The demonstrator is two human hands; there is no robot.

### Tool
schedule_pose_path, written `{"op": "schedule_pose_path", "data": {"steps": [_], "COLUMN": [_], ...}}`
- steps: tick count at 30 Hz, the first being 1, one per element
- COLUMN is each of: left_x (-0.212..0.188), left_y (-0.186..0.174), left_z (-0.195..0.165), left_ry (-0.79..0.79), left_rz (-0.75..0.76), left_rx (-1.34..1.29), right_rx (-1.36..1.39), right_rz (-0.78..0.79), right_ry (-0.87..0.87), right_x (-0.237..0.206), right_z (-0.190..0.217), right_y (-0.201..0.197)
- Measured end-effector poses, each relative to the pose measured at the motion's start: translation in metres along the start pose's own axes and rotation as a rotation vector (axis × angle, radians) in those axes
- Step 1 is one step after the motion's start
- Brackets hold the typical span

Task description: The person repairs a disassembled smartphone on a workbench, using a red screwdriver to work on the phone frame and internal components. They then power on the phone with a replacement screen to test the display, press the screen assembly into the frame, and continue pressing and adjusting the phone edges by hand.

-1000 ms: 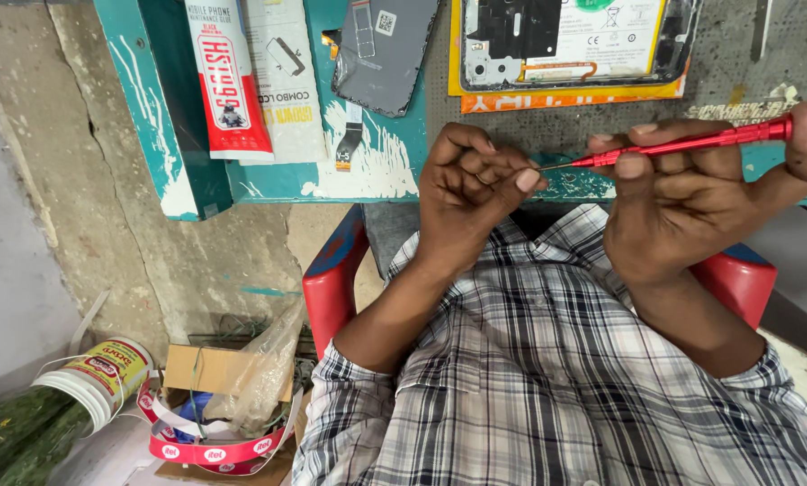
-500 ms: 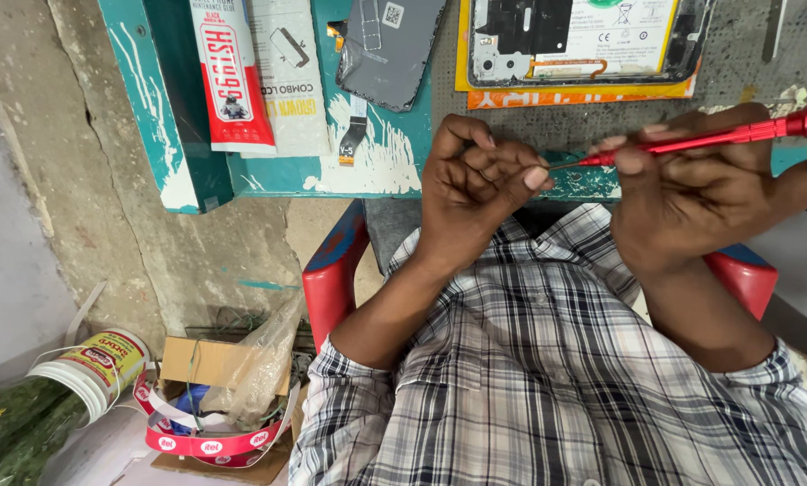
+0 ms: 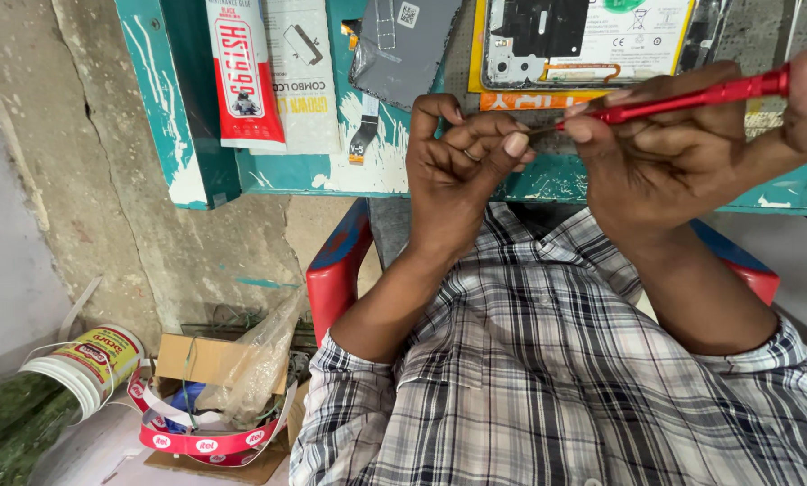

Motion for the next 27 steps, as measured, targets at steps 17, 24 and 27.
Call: {"op": "schedule_pose_path", "data": {"steps": [17,24,27], "left_x": [-0.005,-0.004,0.002], "left_y": [-0.006,-0.004,-0.003], "left_z": [0.014,0.007,0.001], "left_ry": [-0.097,-0.128,-0.07], "left_rz": [0.004,0.028,0.031], "left_rx": [-0.13,-0.097,0.04], "right_rx": [0.095,0.112,0.178], "right_rz": [0.069,0.121,0.221], "right_ry": [0.049,0.116,0.075], "right_x": [-0.022,-0.021,-0.007], "right_z": [-0.024,-0.006,-0.004], "right_y": [-0.001,-0.005,-0.003]}}
Point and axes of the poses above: each hand's wrist, its own x-axis towards the middle knuckle, its own y-axis out of the palm, z = x × y, the point moved 3 cm from there along x, towards the middle knuckle, and after that the axes turned 12 degrees about y, right-handed, at the moved point
